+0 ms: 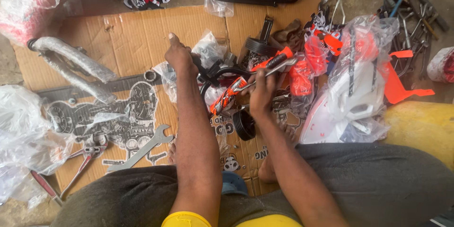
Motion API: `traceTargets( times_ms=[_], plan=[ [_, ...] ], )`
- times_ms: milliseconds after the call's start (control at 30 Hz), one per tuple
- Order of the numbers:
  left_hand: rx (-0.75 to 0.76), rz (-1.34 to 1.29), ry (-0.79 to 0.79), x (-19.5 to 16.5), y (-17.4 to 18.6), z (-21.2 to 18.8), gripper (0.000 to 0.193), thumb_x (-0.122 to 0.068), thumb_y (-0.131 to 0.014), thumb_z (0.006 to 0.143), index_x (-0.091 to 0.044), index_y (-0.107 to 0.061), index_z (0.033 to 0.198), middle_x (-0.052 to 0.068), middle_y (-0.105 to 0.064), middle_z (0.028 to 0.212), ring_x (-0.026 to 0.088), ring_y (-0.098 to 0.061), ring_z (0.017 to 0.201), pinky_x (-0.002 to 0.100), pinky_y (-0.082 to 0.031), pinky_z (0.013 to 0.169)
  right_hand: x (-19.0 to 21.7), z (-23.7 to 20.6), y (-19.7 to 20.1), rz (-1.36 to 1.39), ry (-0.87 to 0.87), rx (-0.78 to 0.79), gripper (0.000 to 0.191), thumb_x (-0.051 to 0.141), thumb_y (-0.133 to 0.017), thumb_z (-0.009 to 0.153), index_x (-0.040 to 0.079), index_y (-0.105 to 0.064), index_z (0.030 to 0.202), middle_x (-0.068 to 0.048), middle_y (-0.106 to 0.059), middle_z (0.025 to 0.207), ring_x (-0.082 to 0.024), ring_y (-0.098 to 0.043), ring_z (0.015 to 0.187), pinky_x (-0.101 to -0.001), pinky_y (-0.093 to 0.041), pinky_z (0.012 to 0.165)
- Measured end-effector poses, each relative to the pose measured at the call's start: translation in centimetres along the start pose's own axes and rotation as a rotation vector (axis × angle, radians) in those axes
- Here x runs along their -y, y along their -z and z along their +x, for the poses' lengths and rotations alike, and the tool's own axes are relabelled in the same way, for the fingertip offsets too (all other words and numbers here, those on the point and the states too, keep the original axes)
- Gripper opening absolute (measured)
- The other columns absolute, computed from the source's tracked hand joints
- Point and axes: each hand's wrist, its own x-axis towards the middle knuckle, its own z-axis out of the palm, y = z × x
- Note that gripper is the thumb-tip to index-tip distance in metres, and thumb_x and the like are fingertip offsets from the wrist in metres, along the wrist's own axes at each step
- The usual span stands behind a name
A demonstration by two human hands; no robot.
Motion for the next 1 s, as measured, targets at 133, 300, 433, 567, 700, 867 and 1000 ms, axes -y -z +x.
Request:
traceTargets(
  times_ms=[133,300,433,567,700,867,1000],
  plan=[
    [-0.118,0.013,0.030,-0.1,-0.4,-0.6,0.053,-0.044,-0.060,0.100,-0.011,-0.038,0.064,-0.001,-0.033,0.055,0.016,-0.031,0.040,0.035,-0.030,0.033,-1.7,-3.0,-1.3,-0.136,0.216,0.133,0.020,0.022,-0.048,0.112,0.003,-0.055,0.108,-0.007,-0.063,0.089,-0.012,-0.056,0.065,-0.0304,-0.051,0.059],
    [-0.122,-0.012,0.037,0.0,-0.2,-0.7,0.057,-0.045,-0.062,0.100,-0.012,-0.036,0.063,-0.001,-0.032,0.054,0.017,-0.031,0.039,0.035,-0.028,0.034,-2.4,-5.4,-2.0,-0.428,0.610,0.309,0.024,0.023,-0.052,0.115,0.002,-0.061,0.108,-0.010,-0.069,0.101,-0.019,-0.069,0.085,-0.0311,-0.057,0.074],
    [-0.084,-0.025,0.004,0.3,0.4,0.0,0.052,-0.046,-0.058,0.101,-0.011,-0.045,0.065,0.000,-0.036,0.054,0.017,-0.036,0.041,0.037,-0.039,0.033,-1.6,-4.2,-2.7,-0.473,0.937,0.379,0.024,0.025,-0.052,0.118,0.002,-0.055,0.112,-0.013,-0.066,0.106,-0.028,-0.069,0.092,-0.0387,-0.058,0.082],
    [-0.076,-0.036,0.037,0.0,0.6,0.3,0.050,-0.047,-0.056,0.102,-0.010,-0.047,0.069,0.001,-0.039,0.054,0.017,-0.037,0.040,0.038,-0.041,0.034,0.7,2.1,-3.7,0.173,-0.515,-0.069,0.028,0.032,-0.050,0.105,0.006,-0.059,0.099,-0.008,-0.059,0.077,-0.012,-0.048,0.052,-0.0318,-0.052,0.050],
    [-0.129,-0.004,0.056,-0.1,1.0,0.8,0.050,-0.047,-0.053,0.102,-0.008,-0.049,0.070,0.003,-0.042,0.054,0.018,-0.040,0.040,0.039,-0.045,0.035,0.2,2.4,-2.8,-0.026,-0.145,0.076,0.028,0.032,-0.047,0.107,0.006,-0.057,0.101,-0.006,-0.058,0.078,-0.011,-0.047,0.055,-0.0288,-0.048,0.048],
    [-0.149,-0.068,0.083,0.3,1.3,1.4,0.052,-0.049,-0.053,0.102,-0.010,-0.043,0.069,0.003,-0.039,0.053,0.019,-0.035,0.037,0.038,-0.037,0.034,-1.8,-1.1,-3.1,-0.374,0.431,0.291,0.031,0.032,-0.044,0.112,0.007,-0.058,0.100,-0.004,-0.062,0.079,-0.013,-0.058,0.063,-0.0279,-0.051,0.055],
    [-0.177,-0.040,0.062,0.6,1.2,2.0,0.054,-0.050,-0.054,0.102,-0.011,-0.042,0.068,0.002,-0.036,0.053,0.019,-0.034,0.038,0.040,-0.040,0.035,-3.0,-2.3,-2.9,-0.475,0.789,0.404,0.027,0.024,-0.051,0.114,0.001,-0.060,0.107,-0.011,-0.066,0.091,-0.020,-0.066,0.079,-0.0351,-0.055,0.070]
  ],
)
